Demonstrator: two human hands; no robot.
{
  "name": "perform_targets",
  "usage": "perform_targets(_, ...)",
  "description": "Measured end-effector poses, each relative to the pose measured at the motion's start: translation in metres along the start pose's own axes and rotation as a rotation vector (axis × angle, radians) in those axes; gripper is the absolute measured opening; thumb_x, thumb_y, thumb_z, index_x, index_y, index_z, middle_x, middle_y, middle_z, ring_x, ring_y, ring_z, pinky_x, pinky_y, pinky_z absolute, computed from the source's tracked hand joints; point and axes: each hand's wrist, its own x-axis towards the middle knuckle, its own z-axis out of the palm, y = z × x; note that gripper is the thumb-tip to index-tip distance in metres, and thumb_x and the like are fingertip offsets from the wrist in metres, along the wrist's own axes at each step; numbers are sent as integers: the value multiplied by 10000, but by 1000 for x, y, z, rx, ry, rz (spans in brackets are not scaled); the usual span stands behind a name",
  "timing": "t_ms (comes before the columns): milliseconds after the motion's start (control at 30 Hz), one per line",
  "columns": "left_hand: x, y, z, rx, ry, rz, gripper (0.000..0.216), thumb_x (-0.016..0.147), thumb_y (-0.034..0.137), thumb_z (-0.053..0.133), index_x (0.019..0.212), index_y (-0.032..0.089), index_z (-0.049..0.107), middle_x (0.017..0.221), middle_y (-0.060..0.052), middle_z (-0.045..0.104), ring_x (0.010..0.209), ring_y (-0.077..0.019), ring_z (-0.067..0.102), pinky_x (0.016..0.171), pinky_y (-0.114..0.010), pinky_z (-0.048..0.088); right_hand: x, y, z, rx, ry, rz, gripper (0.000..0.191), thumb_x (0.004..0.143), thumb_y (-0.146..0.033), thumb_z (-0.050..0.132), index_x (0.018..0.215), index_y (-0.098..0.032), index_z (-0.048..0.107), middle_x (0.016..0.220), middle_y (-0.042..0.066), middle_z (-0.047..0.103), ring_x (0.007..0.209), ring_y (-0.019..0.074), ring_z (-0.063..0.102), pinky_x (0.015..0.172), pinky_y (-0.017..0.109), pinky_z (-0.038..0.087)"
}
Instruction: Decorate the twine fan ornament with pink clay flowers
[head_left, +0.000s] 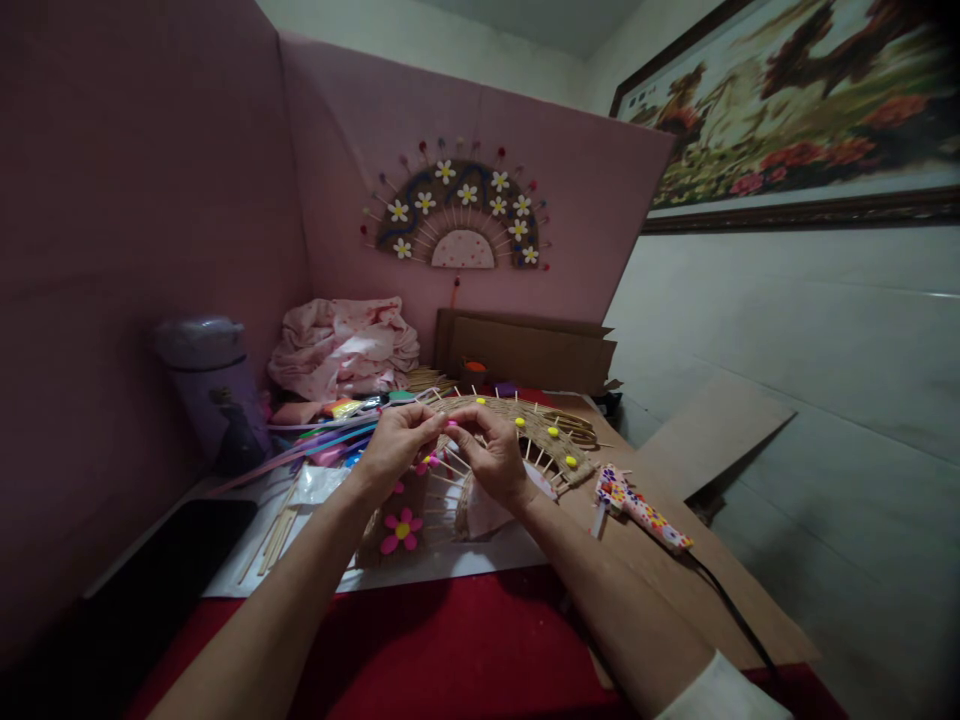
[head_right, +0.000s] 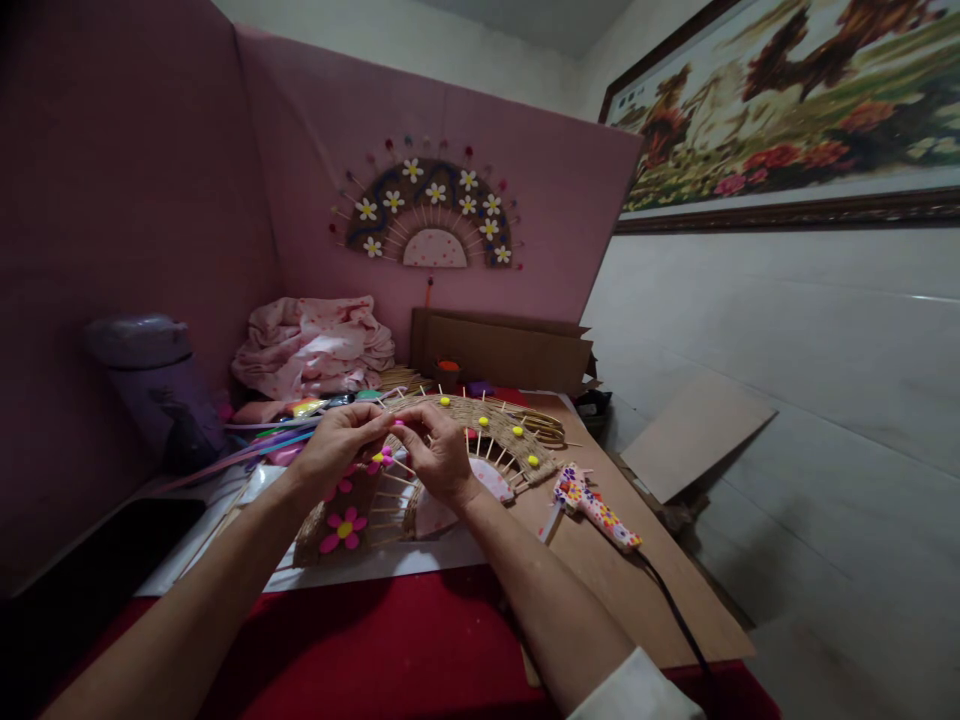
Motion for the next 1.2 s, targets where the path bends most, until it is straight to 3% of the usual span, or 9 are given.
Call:
perform_targets(267,-1,-1,1,47,-33,24,393,695,471,674,552,142,511,440,48,416,390,-35,305,387,-186,184,0,2,0,177,-44,118,165,774,-333,649,807,-184,587,729,5,589,634,122,556,618,265,478)
perform_targets(400,-1,0,3,81,-30,41,394,689,468,677,541,139,518,449,48,411,400,-36,305,384,-185,195,0,1,1,311,-51,214,173,743,-337,662,751,-192,568,642,-28,539,533,95,496,508,230,433)
perform_targets(567,1,-1,4,-108,37,13,400,672,450,694,546,152,459,464,45,456,365,-28,324,361,-171,196,0,0,2,433,-8,288,197,696,-341,691,725,-181,579,600,-37,547,504,84,483,471,209,410)
perform_targets(700,3,0,0,-298,75,-16,289,649,355,718,664,147,519,530,24,549,367,-46,407,353,-158,229,1,-1,2,460,22,309,189,700,-337,698,738,-185,592,621,-28,575,516,86,495,484,214,424)
perform_targets(867,1,4,-1,-445,-30,-131,201,616,136,685,794,98,598,645,-15,584,475,-56,482,383,-145,288,2,0,3,426,80,273,171,716,-330,700,768,-183,632,644,-20,570,526,81,469,485,211,403)
perform_targets(1067,-1,4,0,-551,-148,-194,183,733,241,653,674,109,541,552,43,437,370,-5,314,327,-134,208,2,2,4,409,99,265,152,709,-315,703,767,-186,646,703,-4,590,574,95,486,498,218,401)
perform_targets(1133,-1,3,0,-553,-154,-216,190,732,224,653,650,121,516,496,71,361,343,-3,264,311,-128,167,2,2,4,419,111,265,159,696,-311,712,768,-190,640,714,-5,595,587,100,501,512,225,412)
perform_targets(1200,-2,4,0,-540,-151,-234,106,723,166,634,706,119,540,502,67,383,338,-8,268,305,-128,165,2,2,5,430,118,263,172,687,-307,720,782,-191,636,729,-2,600,603,104,515,530,231,423)
